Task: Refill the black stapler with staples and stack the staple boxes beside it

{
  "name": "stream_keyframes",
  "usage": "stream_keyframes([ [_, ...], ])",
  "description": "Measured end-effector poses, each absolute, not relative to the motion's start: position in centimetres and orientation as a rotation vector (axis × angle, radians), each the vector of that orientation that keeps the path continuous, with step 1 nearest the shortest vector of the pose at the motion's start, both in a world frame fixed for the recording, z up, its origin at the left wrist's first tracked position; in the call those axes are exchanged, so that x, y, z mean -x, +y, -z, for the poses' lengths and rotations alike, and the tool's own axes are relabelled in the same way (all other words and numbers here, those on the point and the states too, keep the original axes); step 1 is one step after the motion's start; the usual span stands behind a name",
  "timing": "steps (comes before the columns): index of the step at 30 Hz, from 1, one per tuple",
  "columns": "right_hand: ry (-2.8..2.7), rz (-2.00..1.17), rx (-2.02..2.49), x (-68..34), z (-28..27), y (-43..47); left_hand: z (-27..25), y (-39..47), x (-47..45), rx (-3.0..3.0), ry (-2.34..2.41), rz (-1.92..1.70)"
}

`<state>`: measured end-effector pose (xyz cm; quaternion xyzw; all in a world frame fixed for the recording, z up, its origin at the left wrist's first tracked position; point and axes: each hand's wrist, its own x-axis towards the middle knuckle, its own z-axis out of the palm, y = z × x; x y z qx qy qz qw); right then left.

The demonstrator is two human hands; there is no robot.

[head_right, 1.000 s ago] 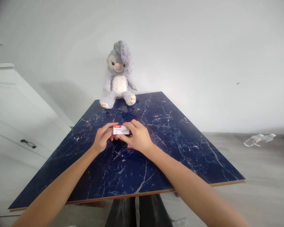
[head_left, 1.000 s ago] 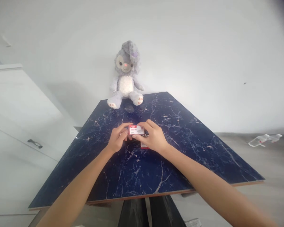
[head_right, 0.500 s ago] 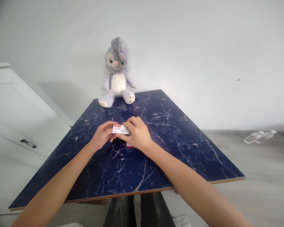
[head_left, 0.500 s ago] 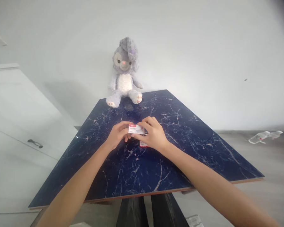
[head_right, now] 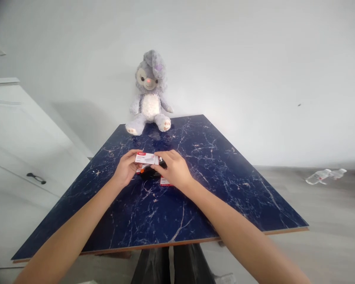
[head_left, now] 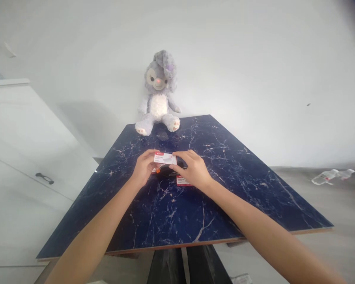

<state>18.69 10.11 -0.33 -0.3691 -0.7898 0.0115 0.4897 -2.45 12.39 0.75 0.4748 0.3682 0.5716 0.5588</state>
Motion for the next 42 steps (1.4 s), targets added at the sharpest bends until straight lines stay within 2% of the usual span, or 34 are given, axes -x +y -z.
stream_keyframes([
  [24,-1.924,-0.046,0.895,-19.4,0.0,10.6,-0.4,12.7,2.7,-1.148,0.791,-1.322],
  [30,-1.993,-0.176,0.839,-19.6,-0.7,10.4,-0.2,12.8,2.9,-1.152,0.82,-1.27],
  [37,-1.716,-0.342,0.901,-20.0,-1.1,10.6,-0.4,12.5,2.7,-1.121,0.797,-1.211],
  [42,-1.514,-0.6,0.929,-20.2,-1.0,11.2,-0.5,12.4,2.6,-1.074,0.779,-1.2],
])
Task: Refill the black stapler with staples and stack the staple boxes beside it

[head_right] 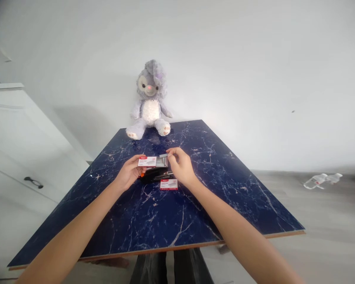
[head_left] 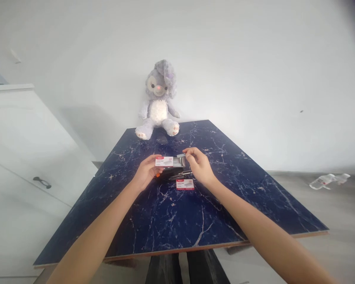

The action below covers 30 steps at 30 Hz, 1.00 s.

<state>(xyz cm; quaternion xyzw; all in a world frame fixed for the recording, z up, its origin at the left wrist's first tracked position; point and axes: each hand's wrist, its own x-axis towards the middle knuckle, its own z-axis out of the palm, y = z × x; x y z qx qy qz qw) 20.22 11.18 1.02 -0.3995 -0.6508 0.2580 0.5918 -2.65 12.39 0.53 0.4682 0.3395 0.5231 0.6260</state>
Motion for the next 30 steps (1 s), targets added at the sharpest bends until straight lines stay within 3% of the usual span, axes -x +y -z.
stream_keyframes([
  [14,-0.927,-1.166,0.817,-20.4,-0.5,12.8,0.2,13.5,3.3,-0.852,0.776,-1.251],
  [20,-0.833,-1.248,0.807,-20.9,-0.2,13.5,0.4,13.5,3.0,-0.905,0.829,-1.289],
  [26,-1.16,-1.23,0.881,-21.1,-1.1,12.6,0.6,13.8,2.9,-0.886,0.901,-1.343],
  [30,-1.94,-0.851,0.901,-20.1,-1.5,10.0,0.7,13.9,3.0,-0.92,0.902,-1.39],
])
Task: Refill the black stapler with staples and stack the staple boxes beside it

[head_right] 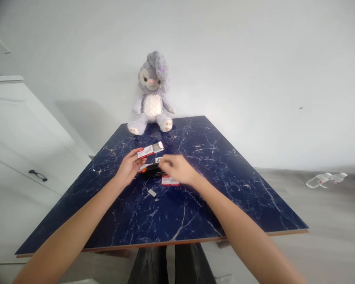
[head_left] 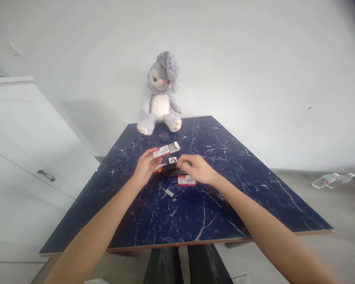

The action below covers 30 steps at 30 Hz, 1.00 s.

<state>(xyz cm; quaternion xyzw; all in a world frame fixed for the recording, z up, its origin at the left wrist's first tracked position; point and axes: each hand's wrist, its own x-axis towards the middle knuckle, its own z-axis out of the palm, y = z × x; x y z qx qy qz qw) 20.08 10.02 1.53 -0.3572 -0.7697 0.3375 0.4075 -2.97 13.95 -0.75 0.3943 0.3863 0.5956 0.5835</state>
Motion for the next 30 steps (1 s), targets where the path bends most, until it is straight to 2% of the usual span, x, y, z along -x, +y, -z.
stream_keyframes([
  [3,-2.353,-0.464,0.827,-18.5,-0.6,8.2,0.8,14.0,3.0,-0.942,0.916,-1.4],
  [5,-2.498,-0.35,0.773,-17.6,0.4,7.6,0.7,14.0,2.9,-0.948,0.92,-1.4],
  [10,-2.509,-0.314,0.734,-17.4,0.7,8.1,0.6,13.7,2.9,-0.994,0.927,-1.373],
  [18,-2.036,-0.081,1.077,-20.4,-2.1,9.9,0.5,13.0,2.8,-1.128,0.915,-1.271],
  [24,-1.986,-0.037,1.254,-20.5,-1.6,10.4,0.3,13.0,2.7,-1.176,0.938,-1.272],
  [30,-2.019,-0.045,1.243,-20.4,-1.4,10.4,0.2,13.0,2.8,-1.189,0.956,-1.272],
])
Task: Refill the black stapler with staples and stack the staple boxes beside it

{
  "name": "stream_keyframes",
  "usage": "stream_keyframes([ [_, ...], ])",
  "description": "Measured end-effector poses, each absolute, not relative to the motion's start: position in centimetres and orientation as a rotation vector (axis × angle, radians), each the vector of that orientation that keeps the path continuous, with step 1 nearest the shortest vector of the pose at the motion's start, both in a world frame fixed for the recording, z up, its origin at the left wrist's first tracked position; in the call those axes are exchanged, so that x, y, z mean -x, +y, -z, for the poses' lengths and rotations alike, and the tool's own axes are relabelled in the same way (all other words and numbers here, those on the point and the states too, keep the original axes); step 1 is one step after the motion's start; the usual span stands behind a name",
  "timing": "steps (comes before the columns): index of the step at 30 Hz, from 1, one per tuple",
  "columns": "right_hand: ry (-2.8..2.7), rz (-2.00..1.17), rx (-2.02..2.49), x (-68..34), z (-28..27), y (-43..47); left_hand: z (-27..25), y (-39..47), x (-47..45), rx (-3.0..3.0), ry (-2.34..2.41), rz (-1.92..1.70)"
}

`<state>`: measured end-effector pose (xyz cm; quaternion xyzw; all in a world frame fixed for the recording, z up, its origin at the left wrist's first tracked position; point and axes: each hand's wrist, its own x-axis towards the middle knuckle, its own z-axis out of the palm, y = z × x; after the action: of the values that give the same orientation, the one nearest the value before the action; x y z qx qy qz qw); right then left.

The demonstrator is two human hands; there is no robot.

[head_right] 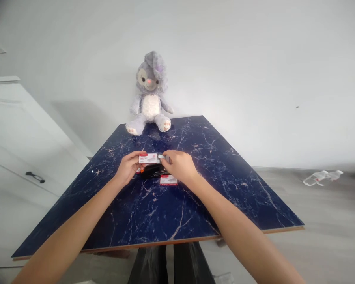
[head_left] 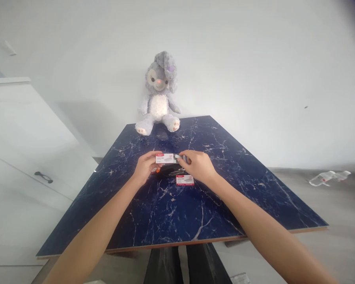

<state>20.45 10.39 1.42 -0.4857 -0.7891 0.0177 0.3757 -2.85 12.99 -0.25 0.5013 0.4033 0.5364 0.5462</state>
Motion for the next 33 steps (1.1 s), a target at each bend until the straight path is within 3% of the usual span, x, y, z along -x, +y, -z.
stream_keyframes([
  [18,-1.557,-0.751,1.207,-20.4,-1.3,11.0,0.1,13.0,3.1,-0.901,0.702,-1.256],
  [29,-1.452,-0.5,1.187,-20.4,-0.2,11.4,0.0,12.3,3.1,-1.18,0.649,-1.122],
  [33,-1.555,-0.553,1.131,-19.7,-0.2,11.0,-0.1,12.1,2.9,-1.271,0.688,-1.113],
])
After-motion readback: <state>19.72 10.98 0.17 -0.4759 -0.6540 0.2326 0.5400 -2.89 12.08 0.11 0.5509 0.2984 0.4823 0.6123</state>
